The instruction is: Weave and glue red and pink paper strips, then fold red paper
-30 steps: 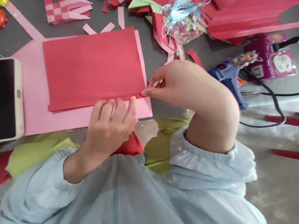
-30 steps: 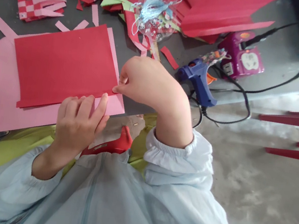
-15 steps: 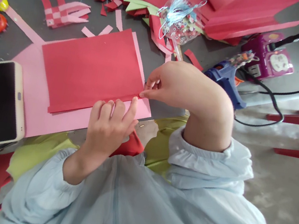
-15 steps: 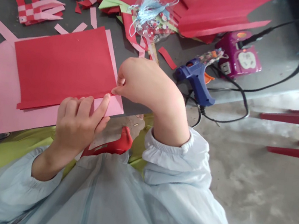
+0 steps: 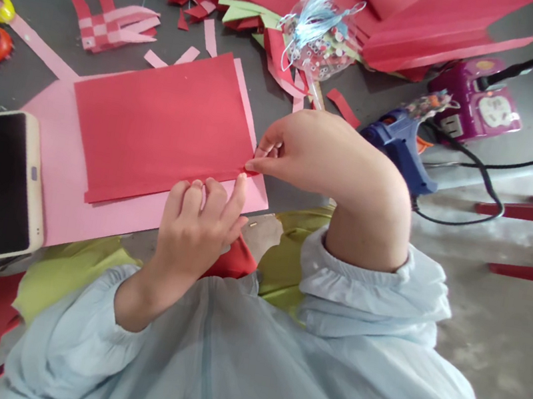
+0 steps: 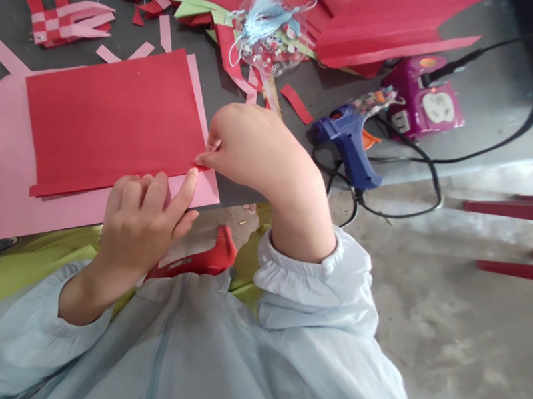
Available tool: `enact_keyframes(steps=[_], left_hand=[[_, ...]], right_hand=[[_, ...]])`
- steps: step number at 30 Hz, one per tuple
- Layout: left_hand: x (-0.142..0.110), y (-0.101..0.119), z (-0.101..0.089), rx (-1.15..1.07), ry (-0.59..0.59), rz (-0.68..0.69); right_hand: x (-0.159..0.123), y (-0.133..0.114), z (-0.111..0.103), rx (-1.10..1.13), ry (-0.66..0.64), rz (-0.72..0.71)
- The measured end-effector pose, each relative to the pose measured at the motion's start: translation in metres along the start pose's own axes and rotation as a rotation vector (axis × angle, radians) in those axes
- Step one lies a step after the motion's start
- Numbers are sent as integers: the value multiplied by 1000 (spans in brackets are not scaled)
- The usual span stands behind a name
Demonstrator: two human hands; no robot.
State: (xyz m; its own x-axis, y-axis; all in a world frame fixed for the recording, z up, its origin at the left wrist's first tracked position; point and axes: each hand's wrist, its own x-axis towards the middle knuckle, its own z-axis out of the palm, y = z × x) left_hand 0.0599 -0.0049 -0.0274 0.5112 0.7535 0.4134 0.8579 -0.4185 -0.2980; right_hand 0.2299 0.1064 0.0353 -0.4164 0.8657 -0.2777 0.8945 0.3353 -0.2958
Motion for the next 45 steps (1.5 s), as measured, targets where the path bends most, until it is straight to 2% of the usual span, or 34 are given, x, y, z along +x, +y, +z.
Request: enact_keyframes(steps=[6, 12, 18, 25, 31, 34, 37, 43, 45], left_hand=[[-3, 6, 2, -85, -65, -44], [-2, 5, 2, -42, -49, -32], [-1, 4, 1, -16, -32, -18], [-1, 6, 2, -179, -79, -76], [4, 13, 1, -128, -58, -71], [4, 17, 3, -150, -59, -94], [4, 20, 5, -249, -116, -141], [1, 23, 7, -149, -78, -133], [0, 25, 9, -128, -74, -127]], right_hand=[[-2, -4, -1, -53, -48, 21], [-5, -5, 4, -82, -10, -13], [-2, 2, 9, 16, 61, -43], [-2, -1, -1, 7, 36, 16], [-1, -4, -9, 23, 43, 60], [0, -5, -9, 20, 58, 43], [0, -4, -9, 33, 72, 4], [1, 0, -8, 22, 14, -12], [0, -1, -5, 11, 46, -18]])
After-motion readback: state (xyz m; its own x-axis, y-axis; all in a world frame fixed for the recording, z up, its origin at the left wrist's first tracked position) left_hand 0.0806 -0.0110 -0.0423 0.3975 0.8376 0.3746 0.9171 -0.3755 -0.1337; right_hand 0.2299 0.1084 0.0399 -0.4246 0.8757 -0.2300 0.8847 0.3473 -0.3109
